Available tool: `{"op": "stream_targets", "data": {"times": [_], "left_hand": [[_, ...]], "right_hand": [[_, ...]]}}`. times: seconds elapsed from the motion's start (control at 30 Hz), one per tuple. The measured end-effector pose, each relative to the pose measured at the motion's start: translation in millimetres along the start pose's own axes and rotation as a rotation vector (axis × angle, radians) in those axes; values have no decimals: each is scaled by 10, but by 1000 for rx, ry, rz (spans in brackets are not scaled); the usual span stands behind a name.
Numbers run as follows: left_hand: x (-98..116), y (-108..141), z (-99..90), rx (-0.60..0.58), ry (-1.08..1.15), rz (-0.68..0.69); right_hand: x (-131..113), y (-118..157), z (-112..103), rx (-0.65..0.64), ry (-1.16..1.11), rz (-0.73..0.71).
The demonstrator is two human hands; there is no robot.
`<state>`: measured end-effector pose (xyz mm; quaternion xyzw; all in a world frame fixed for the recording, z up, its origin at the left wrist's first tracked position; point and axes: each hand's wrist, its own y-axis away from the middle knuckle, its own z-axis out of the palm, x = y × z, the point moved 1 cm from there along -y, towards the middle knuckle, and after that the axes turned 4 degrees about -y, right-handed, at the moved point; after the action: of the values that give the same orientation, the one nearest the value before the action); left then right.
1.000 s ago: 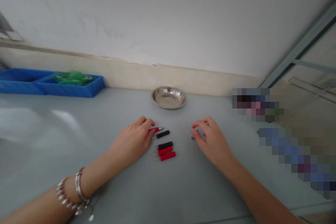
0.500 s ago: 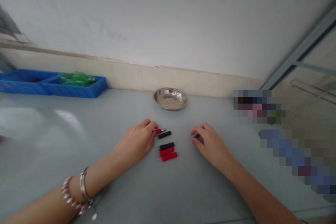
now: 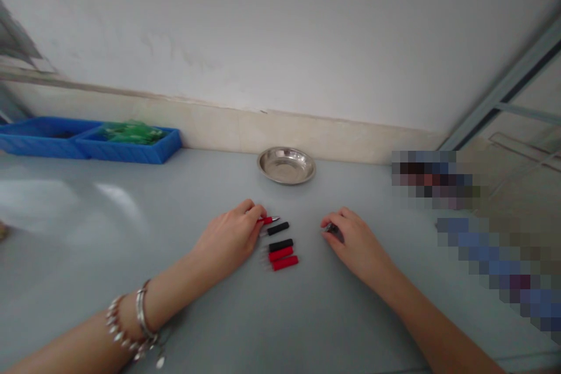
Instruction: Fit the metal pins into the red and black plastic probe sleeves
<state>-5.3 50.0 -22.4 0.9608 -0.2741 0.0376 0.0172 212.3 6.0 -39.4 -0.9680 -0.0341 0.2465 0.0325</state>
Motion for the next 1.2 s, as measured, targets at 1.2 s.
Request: {"op": "stream_targets", "data": {"times": [1.2], "left_hand": [[80, 71, -26, 83, 128, 160]], "right_hand": [[6, -2, -10, 101, 83, -79]]}}
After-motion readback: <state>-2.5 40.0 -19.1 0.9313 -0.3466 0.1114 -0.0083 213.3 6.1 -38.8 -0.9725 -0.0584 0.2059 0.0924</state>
